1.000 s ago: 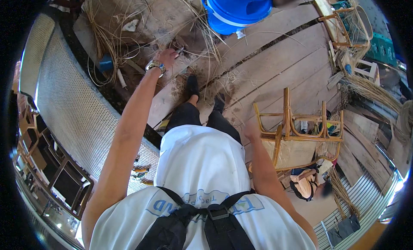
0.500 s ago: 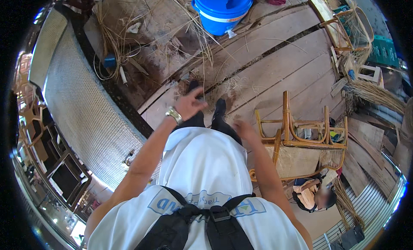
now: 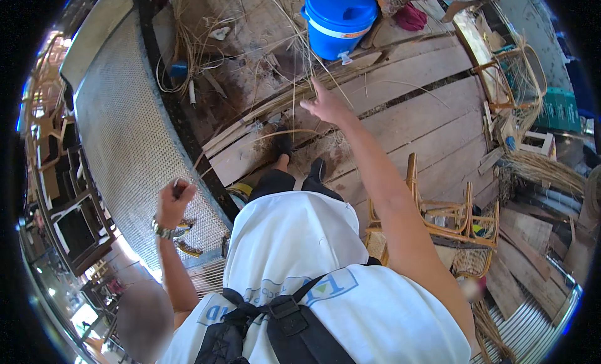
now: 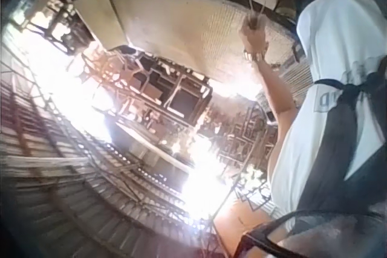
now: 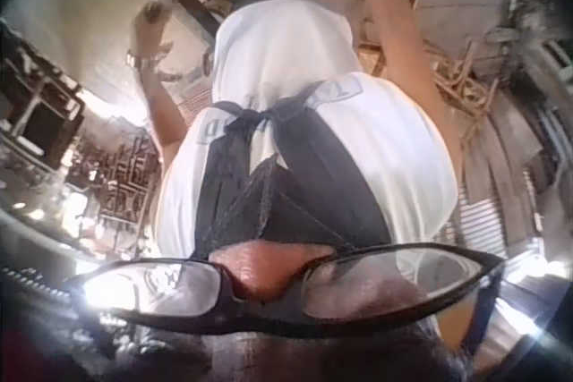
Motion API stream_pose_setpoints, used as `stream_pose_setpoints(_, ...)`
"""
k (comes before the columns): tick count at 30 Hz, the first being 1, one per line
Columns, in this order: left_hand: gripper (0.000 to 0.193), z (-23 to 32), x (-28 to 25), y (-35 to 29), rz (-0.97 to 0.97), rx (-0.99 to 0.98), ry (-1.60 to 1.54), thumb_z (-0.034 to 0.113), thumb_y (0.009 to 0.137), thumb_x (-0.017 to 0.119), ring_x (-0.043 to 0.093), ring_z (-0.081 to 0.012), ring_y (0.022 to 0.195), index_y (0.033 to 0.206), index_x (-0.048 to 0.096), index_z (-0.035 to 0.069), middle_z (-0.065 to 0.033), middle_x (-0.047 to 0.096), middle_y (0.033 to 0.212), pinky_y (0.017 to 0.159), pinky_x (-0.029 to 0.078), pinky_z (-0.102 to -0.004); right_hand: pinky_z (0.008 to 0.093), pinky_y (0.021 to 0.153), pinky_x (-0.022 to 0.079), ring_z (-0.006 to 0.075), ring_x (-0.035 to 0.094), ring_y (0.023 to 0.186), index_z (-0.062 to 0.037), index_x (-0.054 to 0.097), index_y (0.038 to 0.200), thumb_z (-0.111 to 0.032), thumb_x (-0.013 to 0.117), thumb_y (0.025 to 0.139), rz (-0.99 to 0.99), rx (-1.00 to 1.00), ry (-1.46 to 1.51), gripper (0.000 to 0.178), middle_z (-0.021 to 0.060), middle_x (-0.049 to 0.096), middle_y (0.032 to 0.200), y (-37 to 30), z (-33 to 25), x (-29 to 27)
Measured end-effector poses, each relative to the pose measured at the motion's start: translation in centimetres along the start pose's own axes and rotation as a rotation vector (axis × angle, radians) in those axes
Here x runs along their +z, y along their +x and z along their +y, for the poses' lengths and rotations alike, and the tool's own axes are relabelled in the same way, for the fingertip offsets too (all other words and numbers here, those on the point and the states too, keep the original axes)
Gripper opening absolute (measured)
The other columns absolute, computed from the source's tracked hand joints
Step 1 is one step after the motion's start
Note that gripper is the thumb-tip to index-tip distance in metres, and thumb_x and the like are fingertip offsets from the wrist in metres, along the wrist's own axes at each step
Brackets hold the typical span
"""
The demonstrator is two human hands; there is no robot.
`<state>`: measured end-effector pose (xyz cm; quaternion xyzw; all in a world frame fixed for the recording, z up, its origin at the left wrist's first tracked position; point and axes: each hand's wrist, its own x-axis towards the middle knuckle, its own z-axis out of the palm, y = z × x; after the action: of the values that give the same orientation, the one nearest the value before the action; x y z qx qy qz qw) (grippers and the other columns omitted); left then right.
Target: Repairing and weaving a chair seat using rattan strips and hand tools.
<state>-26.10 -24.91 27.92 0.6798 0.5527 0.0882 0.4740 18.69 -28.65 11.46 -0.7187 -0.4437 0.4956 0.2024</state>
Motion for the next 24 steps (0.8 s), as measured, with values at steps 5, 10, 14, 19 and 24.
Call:
stream_pose_setpoints(5, 0.027, 1.6, -2.4, -3.9, 0.108, 0.069, 0.058, 0.026, 0.085, 0.074, 0.042, -0.0035, 0.052, 0.076, 0.061, 0.004, 0.0037, 0.053, 0.058, 0.046, 0.033, -0.024, 0.0494, 0.078, 0.049, 0.0375, 0.063, 0.093, -0.0101, 0.059, 0.113, -0.045, 0.051, 0.095, 0.208, -0.09, -0.318, 0.04, 0.0165, 0.067, 0.098, 3.9, 0.9, 3.4)
stream_pose_setpoints(10, 0.027, 2.4, -2.5, -4.6, 0.179, 0.078, 0.363, 0.026, 0.08, 0.076, 0.049, -0.0101, 0.051, 0.076, 0.063, 0.003, -0.0028, 0.056, 0.059, 0.047, 0.038, -0.028, 0.0473, 0.086, 0.049, 0.0388, 0.061, 0.104, -0.0103, 0.063, 0.112, -0.029, 0.05, 0.093, 0.109, 0.202, -0.535, 0.029, 0.02, 0.063, 0.113, -2.9, 15.7, 7.7)
stream_pose_setpoints(14, 0.026, 2.8, -1.1, -3.8, 0.087, 0.049, 0.395, 0.028, 0.082, 0.073, 0.055, -0.0164, 0.052, 0.08, 0.066, 0.003, -0.0062, 0.059, 0.061, 0.049, 0.042, -0.0327, 0.0423, 0.099, 0.045, 0.0353, 0.056, 0.119, -0.0037, 0.062, 0.122, -0.043, 0.063, 0.085, -0.255, 0.609, -0.794, 0.054, 0.0177, 0.058, 0.13, -10.8, 24.4, 7.0)
stream_pose_setpoints(19, 0.027, 5.8, 6.7, -0.4, -0.219, 0.194, 0.349, 0.033, 0.085, 0.068, 0.061, -0.0273, 0.066, 0.083, 0.066, 0.006, -0.0129, 0.062, 0.072, 0.06, 0.047, -0.0381, 0.0396, 0.095, 0.046, 0.0276, 0.055, 0.119, -0.0002, 0.039, 0.14, -0.048, 0.058, 0.092, -0.016, -0.162, 0.237, 0.07, 0.0183, 0.06, 0.124, -10.2, 5.5, 10.1)
stream_pose_setpoints(24, 0.028, 6.7, 4.6, 0.0, -0.043, 0.468, 0.362, 0.032, 0.082, 0.072, 0.061, -0.028, 0.066, 0.08, 0.064, 0.005, -0.013, 0.063, 0.073, 0.06, 0.048, -0.0366, 0.0284, 0.08, 0.047, 0.0119, 0.056, 0.088, -0.0023, 0.051, 0.129, -0.029, 0.057, 0.098, -0.625, -0.35, 0.674, 0.042, 0.0045, 0.062, 0.095, -14.3, -7.7, 9.4)
